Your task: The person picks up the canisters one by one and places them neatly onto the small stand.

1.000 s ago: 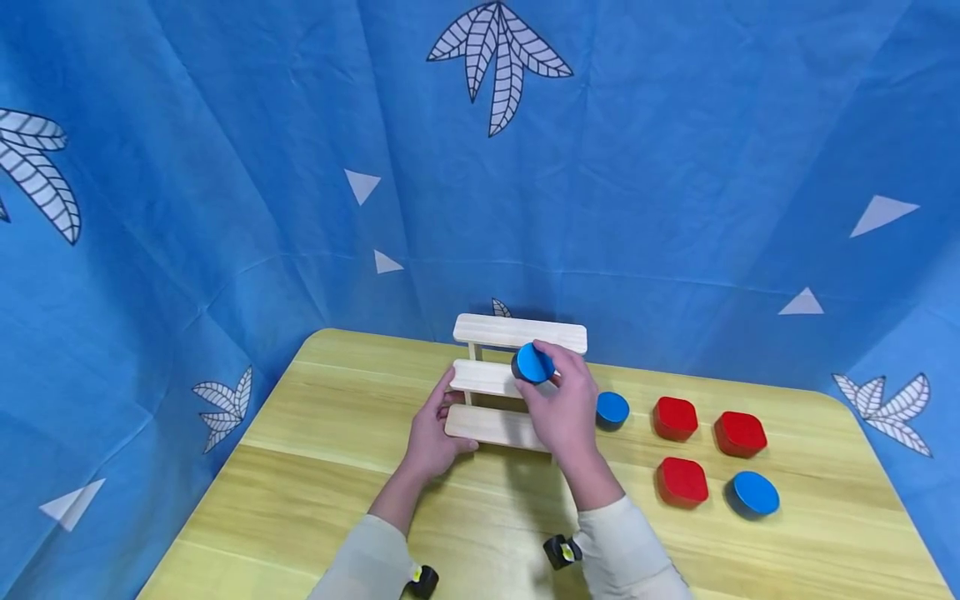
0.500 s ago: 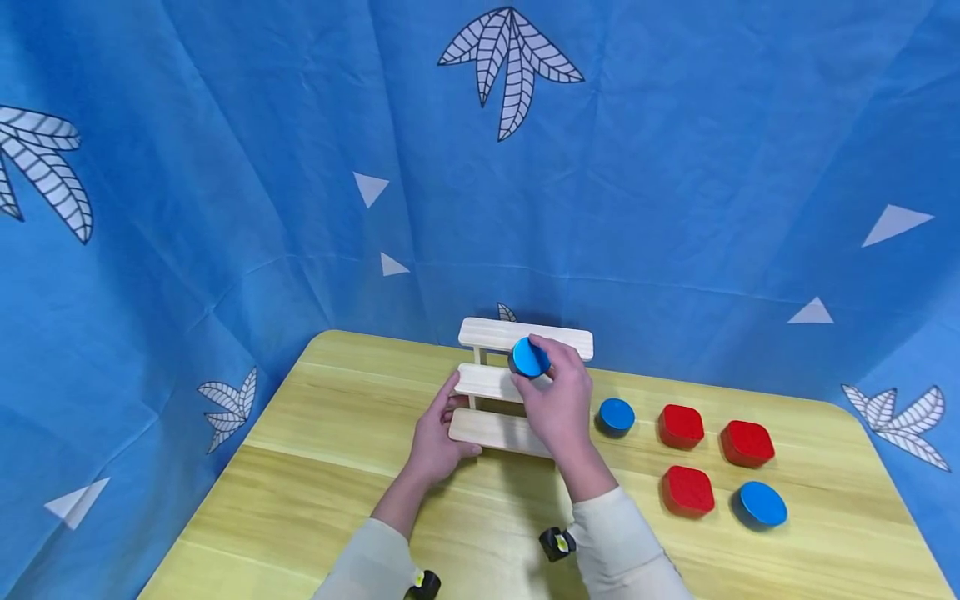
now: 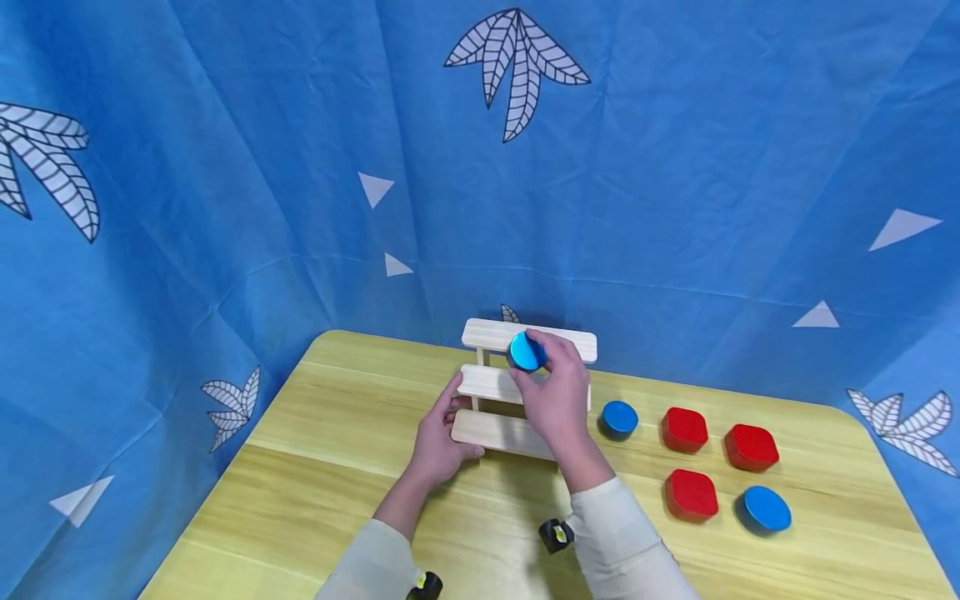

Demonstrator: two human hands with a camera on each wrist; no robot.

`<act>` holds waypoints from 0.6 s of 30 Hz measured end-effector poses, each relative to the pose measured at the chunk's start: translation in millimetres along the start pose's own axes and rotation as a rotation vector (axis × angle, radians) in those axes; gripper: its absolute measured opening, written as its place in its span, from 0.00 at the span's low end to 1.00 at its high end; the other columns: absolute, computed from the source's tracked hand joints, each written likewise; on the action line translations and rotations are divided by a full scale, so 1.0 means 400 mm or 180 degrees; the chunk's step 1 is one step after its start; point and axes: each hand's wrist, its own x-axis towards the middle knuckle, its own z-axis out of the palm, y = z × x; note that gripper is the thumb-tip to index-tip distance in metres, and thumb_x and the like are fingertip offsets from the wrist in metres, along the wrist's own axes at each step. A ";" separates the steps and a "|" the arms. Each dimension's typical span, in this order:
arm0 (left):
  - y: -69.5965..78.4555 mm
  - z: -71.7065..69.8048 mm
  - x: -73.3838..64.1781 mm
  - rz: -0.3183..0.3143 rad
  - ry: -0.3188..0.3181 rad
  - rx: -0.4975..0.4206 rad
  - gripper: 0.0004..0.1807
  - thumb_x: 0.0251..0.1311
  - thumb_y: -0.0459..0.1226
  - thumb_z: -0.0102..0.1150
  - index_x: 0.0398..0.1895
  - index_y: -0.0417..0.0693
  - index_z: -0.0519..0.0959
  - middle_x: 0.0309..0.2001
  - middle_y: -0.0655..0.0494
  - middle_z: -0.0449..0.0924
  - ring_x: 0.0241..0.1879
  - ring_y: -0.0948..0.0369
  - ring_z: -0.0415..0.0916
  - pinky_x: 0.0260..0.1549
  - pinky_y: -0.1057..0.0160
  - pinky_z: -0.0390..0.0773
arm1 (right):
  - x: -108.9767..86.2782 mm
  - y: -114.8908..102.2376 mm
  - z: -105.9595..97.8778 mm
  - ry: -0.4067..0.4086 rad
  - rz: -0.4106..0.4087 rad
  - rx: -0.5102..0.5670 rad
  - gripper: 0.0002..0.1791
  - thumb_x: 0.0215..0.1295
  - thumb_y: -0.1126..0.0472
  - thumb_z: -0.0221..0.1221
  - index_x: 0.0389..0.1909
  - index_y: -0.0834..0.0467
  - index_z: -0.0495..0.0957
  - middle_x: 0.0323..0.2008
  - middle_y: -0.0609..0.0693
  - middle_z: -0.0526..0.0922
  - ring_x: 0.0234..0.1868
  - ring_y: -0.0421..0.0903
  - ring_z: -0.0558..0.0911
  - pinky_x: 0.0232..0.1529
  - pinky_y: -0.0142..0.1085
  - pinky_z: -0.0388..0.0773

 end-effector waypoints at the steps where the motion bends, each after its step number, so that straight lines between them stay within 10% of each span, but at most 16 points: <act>1: 0.000 0.000 0.001 -0.0003 -0.0002 -0.0014 0.72 0.32 0.18 0.78 0.77 0.79 0.53 0.58 0.59 0.75 0.56 0.54 0.73 0.51 0.56 0.78 | 0.003 0.000 0.002 -0.0010 0.0005 -0.0007 0.31 0.52 0.68 0.75 0.59 0.59 0.80 0.57 0.57 0.77 0.59 0.57 0.75 0.51 0.52 0.80; 18: 0.001 -0.004 0.002 -0.0022 -0.0033 -0.0090 0.72 0.32 0.18 0.78 0.77 0.80 0.54 0.58 0.61 0.75 0.56 0.55 0.73 0.49 0.57 0.79 | 0.027 0.000 0.024 -0.0037 -0.0048 -0.0083 0.31 0.51 0.68 0.75 0.59 0.60 0.80 0.56 0.58 0.77 0.58 0.57 0.75 0.49 0.50 0.81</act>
